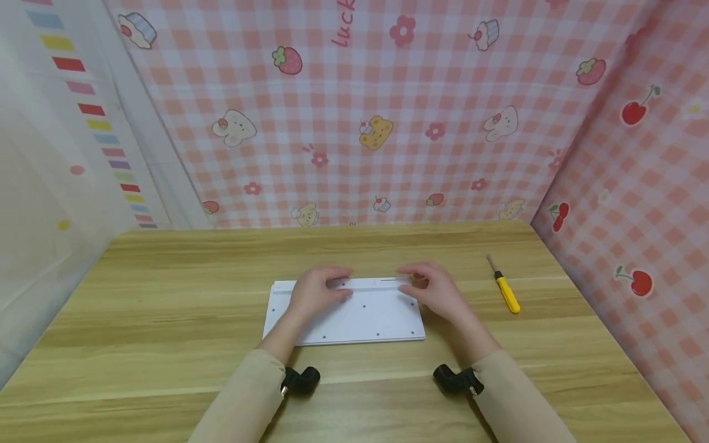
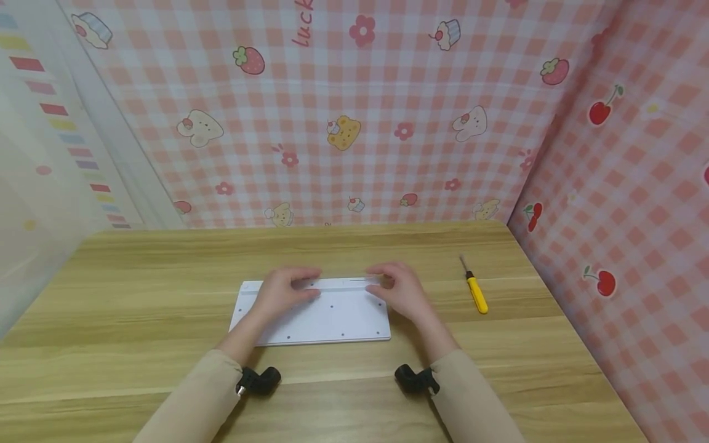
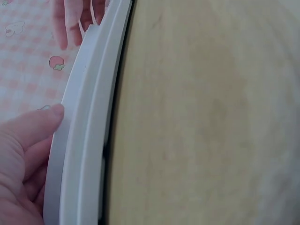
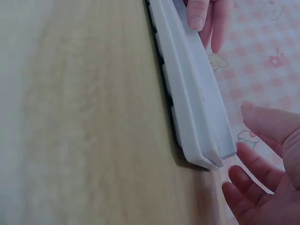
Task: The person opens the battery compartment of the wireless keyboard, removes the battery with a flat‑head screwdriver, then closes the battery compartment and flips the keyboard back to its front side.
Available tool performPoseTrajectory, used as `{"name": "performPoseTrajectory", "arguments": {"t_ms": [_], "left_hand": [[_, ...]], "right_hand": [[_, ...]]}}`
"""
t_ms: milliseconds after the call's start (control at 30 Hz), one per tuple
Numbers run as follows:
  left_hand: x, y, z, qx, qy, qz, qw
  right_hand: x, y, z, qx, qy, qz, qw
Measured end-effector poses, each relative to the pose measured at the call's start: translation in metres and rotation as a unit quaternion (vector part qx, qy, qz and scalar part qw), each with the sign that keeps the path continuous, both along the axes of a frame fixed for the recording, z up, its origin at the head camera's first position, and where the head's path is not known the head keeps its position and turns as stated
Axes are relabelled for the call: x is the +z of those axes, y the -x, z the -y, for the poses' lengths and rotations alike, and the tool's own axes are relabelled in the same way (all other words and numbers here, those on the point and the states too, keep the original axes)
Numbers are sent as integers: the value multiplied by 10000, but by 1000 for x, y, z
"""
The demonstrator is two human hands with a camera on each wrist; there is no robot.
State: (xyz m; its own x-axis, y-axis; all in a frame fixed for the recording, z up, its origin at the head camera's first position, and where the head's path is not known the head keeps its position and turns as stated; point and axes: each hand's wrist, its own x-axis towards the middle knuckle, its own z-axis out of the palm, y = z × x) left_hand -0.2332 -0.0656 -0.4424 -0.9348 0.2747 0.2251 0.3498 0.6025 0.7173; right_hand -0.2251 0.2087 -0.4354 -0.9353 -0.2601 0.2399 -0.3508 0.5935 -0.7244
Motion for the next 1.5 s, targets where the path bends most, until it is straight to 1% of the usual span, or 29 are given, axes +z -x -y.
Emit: {"name": "performPoseTrajectory", "arguments": {"t_ms": [100, 167, 267, 367, 467, 633, 867, 1033, 1267, 1500], "left_hand": [[-1, -1, -2, 88, 60, -110, 9999], [-3, -2, -4, 177, 105, -267, 9994], [-5, -3, -7, 368, 208, -529, 9977], [-6, -4, -9, 552, 354, -656, 9957], [-6, -4, -10, 633, 427, -576, 9954], [-5, -5, -10, 672, 482, -380, 9958], [-4, -4, -11, 754, 428, -109, 9962], [-4, -5, -12, 804, 393, -78, 9960], [-4, -5, -12, 812, 473, -164, 9954], [-4, -5, -12, 829, 486, -216, 9951]], "right_hand": [[-2, 5, 3, 25, -37, 83, 10000], [-3, 7, 5, 52, -70, 92, 9999], [-4, 9, 8, 115, -35, 111, 9999], [-4, 10, 10, 152, 2, 193, 9997], [-6, 11, 10, 138, 27, 307, 9994], [-8, 12, 9, 112, 132, 505, 9986], [-6, 12, 10, 19, 214, 686, 9974], [-4, 11, 14, -81, 137, 790, 9968], [-4, 14, 21, -446, -4, 820, 9956], [-2, 19, 25, -425, -179, 603, 9971]]}}
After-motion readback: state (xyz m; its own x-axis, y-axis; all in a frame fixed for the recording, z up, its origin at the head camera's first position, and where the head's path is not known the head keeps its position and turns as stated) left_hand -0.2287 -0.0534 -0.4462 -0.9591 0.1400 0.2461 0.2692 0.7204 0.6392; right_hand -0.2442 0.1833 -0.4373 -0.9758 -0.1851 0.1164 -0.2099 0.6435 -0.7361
